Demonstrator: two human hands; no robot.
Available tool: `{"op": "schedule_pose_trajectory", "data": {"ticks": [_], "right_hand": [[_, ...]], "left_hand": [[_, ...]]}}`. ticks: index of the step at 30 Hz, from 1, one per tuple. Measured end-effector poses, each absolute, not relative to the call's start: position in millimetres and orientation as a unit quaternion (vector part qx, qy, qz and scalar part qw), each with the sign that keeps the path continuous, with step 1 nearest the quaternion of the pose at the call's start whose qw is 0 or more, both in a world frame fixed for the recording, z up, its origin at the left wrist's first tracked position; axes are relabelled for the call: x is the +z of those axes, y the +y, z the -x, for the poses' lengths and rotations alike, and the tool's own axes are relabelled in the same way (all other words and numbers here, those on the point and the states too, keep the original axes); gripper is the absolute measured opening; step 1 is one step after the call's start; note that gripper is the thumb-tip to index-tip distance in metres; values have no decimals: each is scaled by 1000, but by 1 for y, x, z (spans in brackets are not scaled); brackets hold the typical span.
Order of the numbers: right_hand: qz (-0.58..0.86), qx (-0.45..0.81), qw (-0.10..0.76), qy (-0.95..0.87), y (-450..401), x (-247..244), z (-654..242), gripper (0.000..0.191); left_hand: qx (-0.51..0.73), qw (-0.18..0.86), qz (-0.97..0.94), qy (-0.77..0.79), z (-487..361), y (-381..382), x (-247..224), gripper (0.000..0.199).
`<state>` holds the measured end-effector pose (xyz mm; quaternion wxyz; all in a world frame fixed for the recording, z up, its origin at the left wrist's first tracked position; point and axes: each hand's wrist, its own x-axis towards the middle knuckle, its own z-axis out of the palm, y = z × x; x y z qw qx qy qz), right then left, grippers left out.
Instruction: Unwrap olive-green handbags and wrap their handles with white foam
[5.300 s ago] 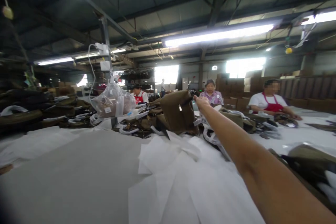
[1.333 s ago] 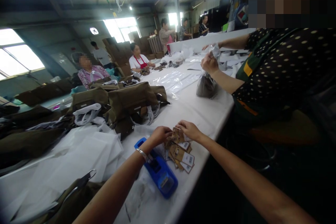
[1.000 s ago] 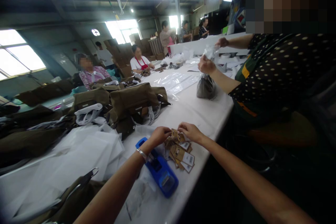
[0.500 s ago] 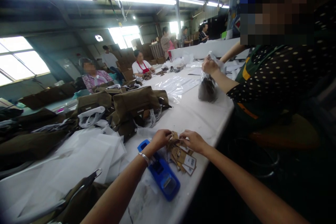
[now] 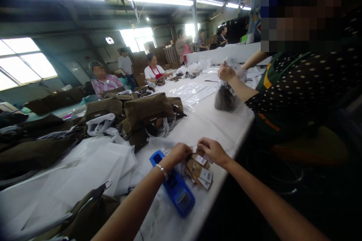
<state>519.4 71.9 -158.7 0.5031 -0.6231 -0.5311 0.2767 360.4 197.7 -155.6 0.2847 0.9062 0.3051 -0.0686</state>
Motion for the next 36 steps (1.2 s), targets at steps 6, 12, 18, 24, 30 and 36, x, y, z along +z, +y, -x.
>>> {"op": "schedule_pose_trajectory", "data": {"ticks": [6, 12, 18, 24, 30, 36], "right_hand": [[595, 309, 626, -400, 43, -124, -520, 47], [594, 312, 649, -359, 19, -104, -508, 49], [651, 274, 536, -462, -15, -99, -470, 42], [571, 359, 441, -593, -45, -94, -405, 28], [475, 475, 432, -602, -54, -84, -346, 29], [516, 336, 419, -668, -49, -101, -307, 24]], "left_hand": [[-56, 322, -876, 355, -357, 203, -147, 25], [56, 486, -808, 328, -334, 168, -108, 36], [131, 750, -590, 269, -251, 73, -69, 53], [303, 718, -501, 377, -158, 6, -76, 76], [224, 552, -683, 423, -103, -43, -85, 41], [273, 417, -683, 535, -37, -72, -88, 32]]}}
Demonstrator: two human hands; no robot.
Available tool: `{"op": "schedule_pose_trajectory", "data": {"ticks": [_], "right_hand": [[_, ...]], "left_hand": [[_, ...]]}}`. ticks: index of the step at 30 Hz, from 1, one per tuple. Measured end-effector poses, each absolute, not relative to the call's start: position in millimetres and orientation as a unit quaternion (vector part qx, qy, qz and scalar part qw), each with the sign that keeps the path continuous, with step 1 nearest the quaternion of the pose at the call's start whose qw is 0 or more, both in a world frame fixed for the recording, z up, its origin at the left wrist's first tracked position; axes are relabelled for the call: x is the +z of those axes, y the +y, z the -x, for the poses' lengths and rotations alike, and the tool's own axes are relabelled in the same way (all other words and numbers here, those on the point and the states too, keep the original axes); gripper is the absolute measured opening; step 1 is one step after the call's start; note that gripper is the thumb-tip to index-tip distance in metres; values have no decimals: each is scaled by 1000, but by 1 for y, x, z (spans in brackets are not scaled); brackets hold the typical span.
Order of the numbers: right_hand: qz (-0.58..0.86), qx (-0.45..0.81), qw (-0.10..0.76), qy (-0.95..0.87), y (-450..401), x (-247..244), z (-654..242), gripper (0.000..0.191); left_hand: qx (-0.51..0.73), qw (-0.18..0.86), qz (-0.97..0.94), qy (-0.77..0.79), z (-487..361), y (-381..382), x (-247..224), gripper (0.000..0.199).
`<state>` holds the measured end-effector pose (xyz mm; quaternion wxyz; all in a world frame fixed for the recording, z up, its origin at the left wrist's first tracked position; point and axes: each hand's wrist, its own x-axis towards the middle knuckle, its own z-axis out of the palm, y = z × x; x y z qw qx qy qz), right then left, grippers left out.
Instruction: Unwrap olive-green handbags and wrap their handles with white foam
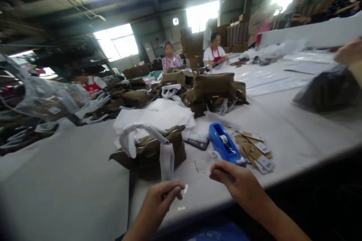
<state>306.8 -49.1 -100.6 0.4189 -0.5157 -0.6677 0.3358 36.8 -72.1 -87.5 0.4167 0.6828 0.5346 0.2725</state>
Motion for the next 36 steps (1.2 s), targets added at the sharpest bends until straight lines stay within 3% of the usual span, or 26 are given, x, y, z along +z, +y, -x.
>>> {"op": "schedule_pose_trajectory", "data": {"ticks": [3, 5, 9, 12, 15, 18, 25, 29, 32, 36], "right_hand": [[472, 265, 416, -730, -51, -115, -276, 32], [428, 315, 395, -749, -54, -122, -252, 36], [407, 466, 346, -706, -54, -124, -215, 22], [412, 544, 340, -647, -46, -118, -202, 32], [416, 577, 388, -586, -36, -109, -190, 39], [397, 602, 424, -548, -26, -101, -173, 42], [448, 524, 405, -601, 7, -87, -135, 33], [406, 488, 386, -669, 15, -85, -119, 24], [349, 493, 363, -710, 15, -82, -113, 21], [298, 518, 361, -716, 16, -75, -117, 22]], "left_hand": [[254, 341, -723, 545, -18, -80, -82, 28], [235, 312, -737, 551, -14, -84, -79, 25], [253, 289, -738, 555, -2, -87, -75, 24], [338, 278, -686, 581, 27, -77, -73, 22], [476, 192, -549, 660, 66, -54, -76, 34], [516, 170, -503, 672, 91, -29, -82, 42], [467, 271, -574, 616, 72, -30, -67, 35], [422, 318, -630, 570, 67, -42, -55, 40], [381, 260, -696, 550, 70, -44, -48, 45], [263, 105, -765, 578, 75, -46, -42, 34]]}}
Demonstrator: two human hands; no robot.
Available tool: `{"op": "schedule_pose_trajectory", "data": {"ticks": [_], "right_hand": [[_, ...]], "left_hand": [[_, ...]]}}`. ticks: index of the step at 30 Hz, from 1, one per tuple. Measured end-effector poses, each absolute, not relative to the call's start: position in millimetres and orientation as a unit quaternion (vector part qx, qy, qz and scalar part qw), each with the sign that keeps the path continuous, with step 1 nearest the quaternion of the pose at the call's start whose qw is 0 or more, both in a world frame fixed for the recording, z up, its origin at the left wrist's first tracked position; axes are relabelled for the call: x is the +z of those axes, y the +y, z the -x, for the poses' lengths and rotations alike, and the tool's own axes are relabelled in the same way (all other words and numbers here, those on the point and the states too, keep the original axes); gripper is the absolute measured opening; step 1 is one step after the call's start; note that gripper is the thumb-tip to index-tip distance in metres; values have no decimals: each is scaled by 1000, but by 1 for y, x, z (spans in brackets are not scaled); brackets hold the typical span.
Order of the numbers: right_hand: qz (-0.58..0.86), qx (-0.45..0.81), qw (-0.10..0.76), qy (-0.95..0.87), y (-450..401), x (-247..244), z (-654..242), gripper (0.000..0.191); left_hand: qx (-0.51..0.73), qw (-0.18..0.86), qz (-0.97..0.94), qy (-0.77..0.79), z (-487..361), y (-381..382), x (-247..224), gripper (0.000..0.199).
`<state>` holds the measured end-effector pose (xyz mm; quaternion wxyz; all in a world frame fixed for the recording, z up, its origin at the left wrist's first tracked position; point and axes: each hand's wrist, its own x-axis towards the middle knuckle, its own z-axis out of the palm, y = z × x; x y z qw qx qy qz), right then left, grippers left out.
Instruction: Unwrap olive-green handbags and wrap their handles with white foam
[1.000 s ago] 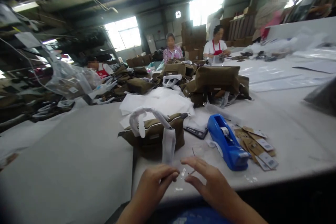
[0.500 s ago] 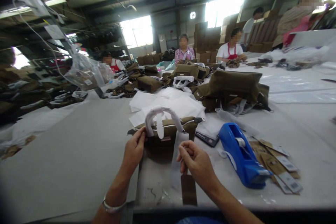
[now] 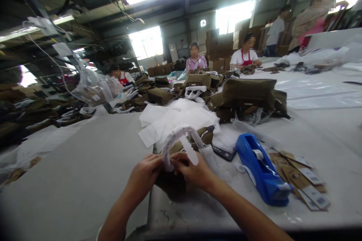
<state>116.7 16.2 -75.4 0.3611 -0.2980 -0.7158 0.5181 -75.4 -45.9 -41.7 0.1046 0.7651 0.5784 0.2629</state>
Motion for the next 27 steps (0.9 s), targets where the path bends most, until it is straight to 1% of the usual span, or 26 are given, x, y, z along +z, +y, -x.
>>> {"op": "schedule_pose_trajectory", "data": {"ticks": [3, 5, 8, 10, 16, 19, 22, 25, 27], "right_hand": [[279, 541, 360, -707, 17, -73, -129, 22], [273, 535, 350, -719, 15, -74, -138, 29], [280, 479, 341, -758, 9, -81, -149, 40], [306, 432, 352, -771, 5, -91, -152, 40], [381, 281, 445, -760, 0, -118, -147, 23], [379, 229, 481, -757, -1, -118, -147, 19], [357, 154, 513, -765, -6, -109, -148, 17], [329, 78, 506, -793, -15, -102, -146, 23], [312, 82, 479, -816, -20, -105, -141, 25]], "left_hand": [[236, 3, -757, 609, 82, -56, -39, 24], [263, -49, -734, 624, 88, -66, -39, 19], [308, -71, -702, 638, 96, -81, -40, 17], [347, -54, -679, 645, 98, -88, -42, 16], [475, 25, -573, 667, 90, -95, -46, 16], [524, 61, -528, 666, 83, -95, -47, 17], [581, 122, -488, 639, 76, -94, -51, 18], [628, 171, -480, 588, 67, -91, -56, 14], [636, 179, -501, 559, 62, -88, -59, 10]]}}
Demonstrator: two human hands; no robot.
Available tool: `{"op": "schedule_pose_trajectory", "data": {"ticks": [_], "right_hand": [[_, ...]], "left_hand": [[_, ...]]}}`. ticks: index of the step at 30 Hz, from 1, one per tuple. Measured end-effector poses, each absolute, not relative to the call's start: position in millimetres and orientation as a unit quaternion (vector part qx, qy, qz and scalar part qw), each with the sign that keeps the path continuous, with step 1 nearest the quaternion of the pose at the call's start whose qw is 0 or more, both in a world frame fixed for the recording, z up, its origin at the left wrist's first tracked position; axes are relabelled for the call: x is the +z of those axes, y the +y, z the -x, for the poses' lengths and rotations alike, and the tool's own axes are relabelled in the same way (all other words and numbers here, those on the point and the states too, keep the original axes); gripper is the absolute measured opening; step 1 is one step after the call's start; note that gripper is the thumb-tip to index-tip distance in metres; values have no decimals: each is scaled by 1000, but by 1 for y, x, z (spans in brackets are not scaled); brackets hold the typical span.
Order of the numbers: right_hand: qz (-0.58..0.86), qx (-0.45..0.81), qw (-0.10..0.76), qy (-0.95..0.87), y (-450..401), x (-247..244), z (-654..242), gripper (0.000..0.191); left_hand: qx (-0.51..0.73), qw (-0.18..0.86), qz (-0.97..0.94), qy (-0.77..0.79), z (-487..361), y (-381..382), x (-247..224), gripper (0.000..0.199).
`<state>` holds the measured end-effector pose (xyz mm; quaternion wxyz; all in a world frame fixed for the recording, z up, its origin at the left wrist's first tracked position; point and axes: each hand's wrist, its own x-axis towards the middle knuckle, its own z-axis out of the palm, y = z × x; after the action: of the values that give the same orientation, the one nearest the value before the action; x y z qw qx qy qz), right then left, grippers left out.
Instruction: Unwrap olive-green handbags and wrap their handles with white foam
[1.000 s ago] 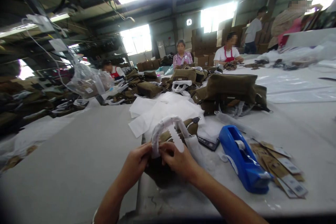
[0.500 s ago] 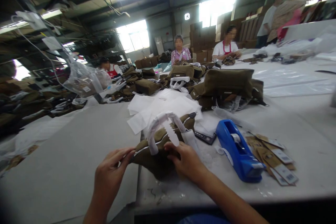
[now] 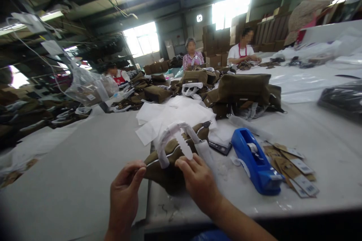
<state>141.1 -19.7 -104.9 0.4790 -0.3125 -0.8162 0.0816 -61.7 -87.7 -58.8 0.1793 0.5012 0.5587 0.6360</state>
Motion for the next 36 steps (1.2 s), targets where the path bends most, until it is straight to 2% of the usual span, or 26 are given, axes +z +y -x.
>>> {"op": "schedule_pose_trajectory", "data": {"ticks": [3, 7, 10, 16, 20, 27, 30, 32, 36], "right_hand": [[288, 174, 456, -824, -21, -120, -134, 20], [330, 244, 482, -774, -16, -136, -135, 17], [373, 230, 465, -769, -11, -137, -138, 10], [387, 207, 395, -807, -2, -130, -137, 14], [395, 192, 365, -821, 2, -123, -136, 9], [411, 139, 339, -835, 4, -114, -131, 5], [404, 140, 337, -839, 3, -110, -131, 9], [391, 192, 356, -827, 1, -106, -133, 13], [374, 375, 418, -738, -5, -96, -137, 10]], "left_hand": [[624, 194, -534, 537, 55, -86, -60, 9], [595, 260, -531, 545, 49, -88, -61, 7], [581, 256, -532, 561, 46, -90, -62, 7], [579, 207, -549, 566, 43, -88, -65, 7], [561, 193, -580, 558, 43, -88, -64, 9], [548, 175, -601, 555, 41, -89, -63, 16], [539, 173, -604, 562, 38, -88, -63, 16], [533, 179, -605, 563, 36, -88, -64, 15], [530, 178, -611, 561, 31, -85, -66, 15]]}}
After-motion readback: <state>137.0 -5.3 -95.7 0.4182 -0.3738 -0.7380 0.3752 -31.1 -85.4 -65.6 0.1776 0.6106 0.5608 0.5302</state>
